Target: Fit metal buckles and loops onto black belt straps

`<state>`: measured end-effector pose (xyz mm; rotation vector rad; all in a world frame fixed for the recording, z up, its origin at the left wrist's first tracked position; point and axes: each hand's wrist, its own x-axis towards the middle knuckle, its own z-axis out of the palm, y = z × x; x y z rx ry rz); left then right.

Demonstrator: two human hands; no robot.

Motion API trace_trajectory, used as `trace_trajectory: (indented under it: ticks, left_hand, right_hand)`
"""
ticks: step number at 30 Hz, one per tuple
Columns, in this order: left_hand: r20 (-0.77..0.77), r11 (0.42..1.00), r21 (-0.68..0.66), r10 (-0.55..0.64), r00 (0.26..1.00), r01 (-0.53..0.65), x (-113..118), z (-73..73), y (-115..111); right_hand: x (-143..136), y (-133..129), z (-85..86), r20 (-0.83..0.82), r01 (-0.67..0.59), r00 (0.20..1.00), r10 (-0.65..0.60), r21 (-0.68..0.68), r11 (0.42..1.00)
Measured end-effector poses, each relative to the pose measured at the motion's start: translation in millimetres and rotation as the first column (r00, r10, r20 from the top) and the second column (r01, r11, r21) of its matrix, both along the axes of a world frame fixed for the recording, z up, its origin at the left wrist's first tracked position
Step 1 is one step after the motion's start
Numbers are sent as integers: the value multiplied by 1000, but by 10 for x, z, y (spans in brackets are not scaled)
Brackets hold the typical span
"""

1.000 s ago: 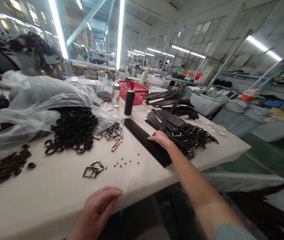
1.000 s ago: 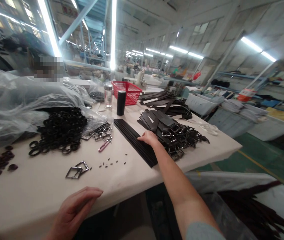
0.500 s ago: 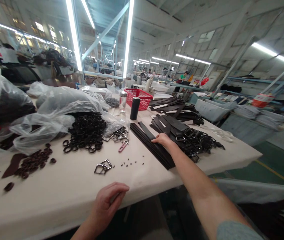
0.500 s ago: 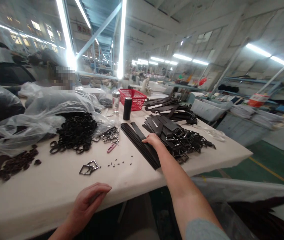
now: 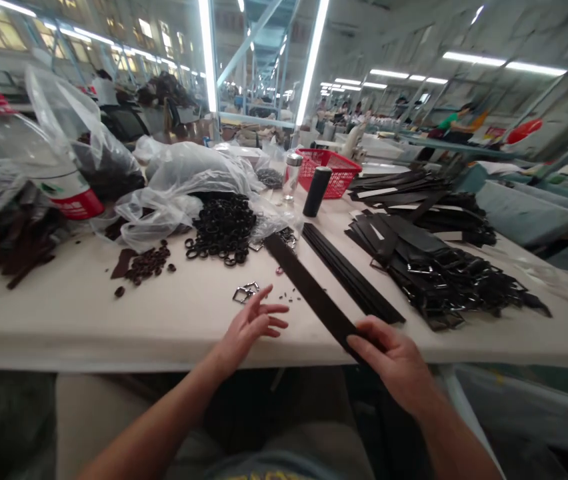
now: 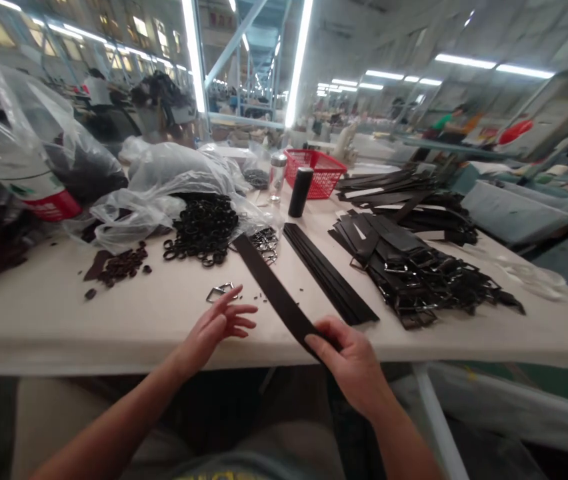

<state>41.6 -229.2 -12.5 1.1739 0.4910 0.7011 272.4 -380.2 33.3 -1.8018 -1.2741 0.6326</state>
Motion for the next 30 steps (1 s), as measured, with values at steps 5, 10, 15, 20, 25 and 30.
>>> trace_trajectory:
  ticks: [5,10,15,20,25,30]
  left_hand:
    - [-70,950,-65,299,952,-304,-290,153,135]
    - [-231,940,65,341,911,-336,-639,131,31]
    - [-261,925,-138,310,914,-353,-650,-17,-292]
    - [-246,893,-247,319,915,-377,-531,-146,-560]
    - [-252,878,-273,330,910,-394,-534,-165,-660]
    - [-247,854,-320,342,907,-410,-521,-168,-671]
  right_hand:
    - [-236,-354,-326,-198,-276,951,236,-209,938]
    - [-145,-421,-500,-248,-349,927,282,-293,890]
    - [-423,-262,-510,-126,-260,962,242,-154,953]
    - [-1027,-6,-540,43,-217,976,213,124,968]
    - [-1254,75,-596,110,-242,969,222,225,944]
    - [-1244,44,-626,41,-229,973,225,169,959]
